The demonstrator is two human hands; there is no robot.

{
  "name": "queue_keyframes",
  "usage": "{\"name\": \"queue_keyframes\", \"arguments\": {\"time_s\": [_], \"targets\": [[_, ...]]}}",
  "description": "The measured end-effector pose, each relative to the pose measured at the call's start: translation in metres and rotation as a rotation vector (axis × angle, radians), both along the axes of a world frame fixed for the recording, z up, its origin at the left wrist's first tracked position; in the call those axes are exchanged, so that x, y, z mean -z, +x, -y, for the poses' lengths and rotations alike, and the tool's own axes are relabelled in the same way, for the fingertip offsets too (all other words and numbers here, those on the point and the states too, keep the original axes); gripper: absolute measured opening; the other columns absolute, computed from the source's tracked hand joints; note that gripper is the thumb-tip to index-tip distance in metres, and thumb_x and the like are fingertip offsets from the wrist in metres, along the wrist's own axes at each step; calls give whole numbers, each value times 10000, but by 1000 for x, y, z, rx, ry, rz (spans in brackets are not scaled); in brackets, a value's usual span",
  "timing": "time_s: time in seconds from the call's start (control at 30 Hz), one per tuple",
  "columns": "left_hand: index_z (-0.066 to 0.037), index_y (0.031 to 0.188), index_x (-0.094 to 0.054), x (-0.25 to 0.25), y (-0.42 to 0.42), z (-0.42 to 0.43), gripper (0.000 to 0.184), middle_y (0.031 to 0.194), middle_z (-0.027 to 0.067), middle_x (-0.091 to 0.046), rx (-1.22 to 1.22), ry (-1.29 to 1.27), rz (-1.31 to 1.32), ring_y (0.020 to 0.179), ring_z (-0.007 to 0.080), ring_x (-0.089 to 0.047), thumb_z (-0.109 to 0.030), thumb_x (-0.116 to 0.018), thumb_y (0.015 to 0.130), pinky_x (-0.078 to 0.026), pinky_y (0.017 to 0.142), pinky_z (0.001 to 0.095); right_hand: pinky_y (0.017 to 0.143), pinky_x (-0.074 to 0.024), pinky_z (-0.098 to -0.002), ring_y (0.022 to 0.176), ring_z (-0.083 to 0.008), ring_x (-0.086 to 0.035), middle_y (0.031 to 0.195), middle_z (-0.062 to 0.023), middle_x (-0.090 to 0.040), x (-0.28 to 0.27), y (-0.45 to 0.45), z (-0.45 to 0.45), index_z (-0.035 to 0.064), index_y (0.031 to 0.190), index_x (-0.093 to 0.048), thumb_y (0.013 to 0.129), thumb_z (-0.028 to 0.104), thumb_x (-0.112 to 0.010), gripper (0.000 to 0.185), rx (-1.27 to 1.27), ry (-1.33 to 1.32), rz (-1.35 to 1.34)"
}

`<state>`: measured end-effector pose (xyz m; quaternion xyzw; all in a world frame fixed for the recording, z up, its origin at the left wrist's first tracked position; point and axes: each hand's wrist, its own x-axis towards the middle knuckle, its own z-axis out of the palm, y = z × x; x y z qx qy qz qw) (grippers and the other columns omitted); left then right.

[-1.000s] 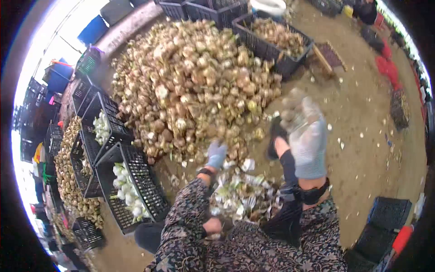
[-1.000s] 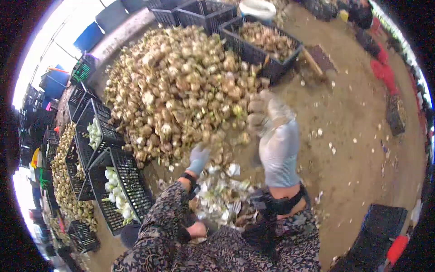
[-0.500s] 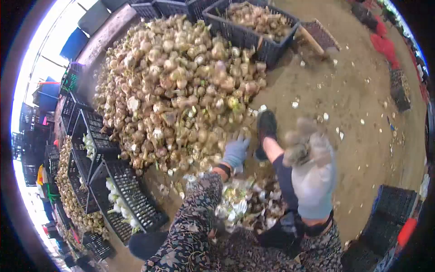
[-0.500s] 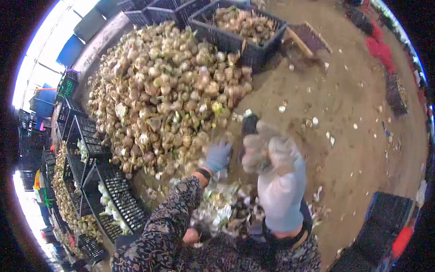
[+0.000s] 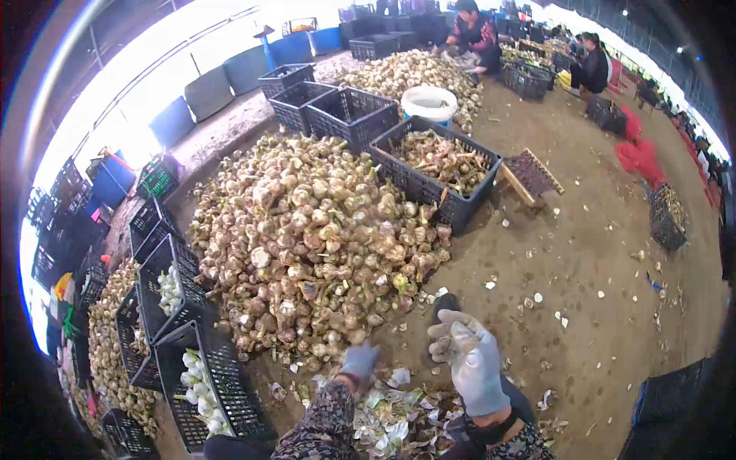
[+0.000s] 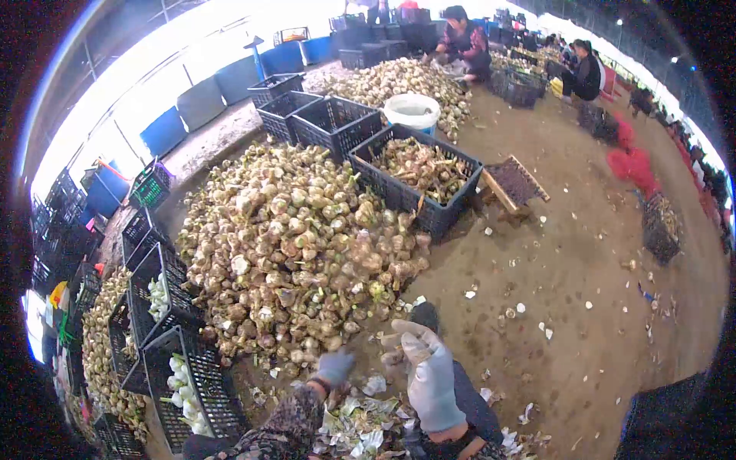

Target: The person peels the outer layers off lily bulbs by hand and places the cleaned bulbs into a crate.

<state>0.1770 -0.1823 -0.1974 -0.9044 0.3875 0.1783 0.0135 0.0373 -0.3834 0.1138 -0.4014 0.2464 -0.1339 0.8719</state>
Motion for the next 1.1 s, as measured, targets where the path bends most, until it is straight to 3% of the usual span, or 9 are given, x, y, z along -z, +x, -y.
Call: {"name": "queue_keyframes", "arguments": {"time_s": [0.13, 0.23, 0.37, 0.47, 0.57, 0.73, 1.0, 1.07, 1.1], "targets": [[-146, 1098, -565, -39, -25, -69, 350, 997, 159, -644, -361, -40, 36, 881, 365, -647, -275, -628, 778, -520, 698, 448, 639, -504, -268, 726, -164, -627, 940, -113, -653, 13, 5, -14, 10, 1160, -550, 922, 203, -564, 307, -113, -135, -18], [-30, 1127, -502, -65, -24, -95, 538, 984, 208, -632, -1122, -552, -158, 814, 341, -639, -346, -697, 738, -515, 735, 419, 682, -511, -268, 777, -161, -633, 971, -108, -658, 54, 18, -30, 21, 1152, -562, 896, 223, -615, 330, -279, -322, 48], [-62, 1093, -540, -129, -54, -103, 257, 942, 55, -602, -1022, -1599, -712, 763, 166, -603, -275, -490, 957, -513, 671, 305, 775, -482, -334, 835, -216, -608, 940, -115, -638, 65, 7, -82, 38, 1135, -615, 758, 478, -720, 589, -457, -1196, -84], [-34, 1095, -553, -220, -106, -97, 324, 950, 49, -596, -908, -1671, -993, 817, 134, -583, -314, -447, 971, -500, 705, 291, 755, -491, -358, 865, -275, -617, 1051, -149, -637, 84, -7, -130, 23, 1152, -588, 753, 524, -716, 653, -428, -1161, 164], [-12, 1098, -578, -219, -139, -103, 326, 984, 111, -586, -681, -1358, -308, 938, 194, -542, -269, -414, 982, -432, 846, 335, 709, -485, -378, 822, -269, -634, 956, -179, -658, 52, -43, -169, 20, 1077, -629, 736, 590, -693, 668, -451, -1086, -148], [-3, 1051, -582, -218, -181, -120, 271, 900, 99, -562, -774, -1467, -279, 811, 191, -510, -209, -422, 979, -424, 764, 301, 625, -461, -383, 607, -256, -577, 655, -164, -614, 105, -56, -190, -7, 827, -656, 700, 656, -681, 675, -433, -1199, -121], [-53, 1096, -530, -204, -203, -139, 327, 895, 43, -565, -876, -1612, -616, 671, 117, -563, -342, -424, 987, -520, 568, 254, 532, -402, -325, 591, -82, -502, 663, -48, -632, 59, -79, -199, -15, 824, -679, 874, 395, -643, 414, -539, -753, 4], [41, 1200, -506, -231, -214, -140, 377, 1173, 223, -520, -973, -1425, -582, 1076, 347, -500, -251, -444, 970, -379, 976, 423, 554, -421, -314, 629, -99, -548, 708, -55, -653, 61, -82, -194, -20, 892, -668, 887, 363, -631, 385, -686, -570, 18], [21, 1153, -515, -246, -208, -138, 381, 962, 129, -555, -841, -1457, -556, 823, 251, -526, -304, -421, 978, -420, 745, 354, 602, -444, -311, 683, -122, -565, 762, -81, -650, 69, -80, -188, -38, 959, -642, 906, 317, -605, 361, -754, -571, -10]]}}
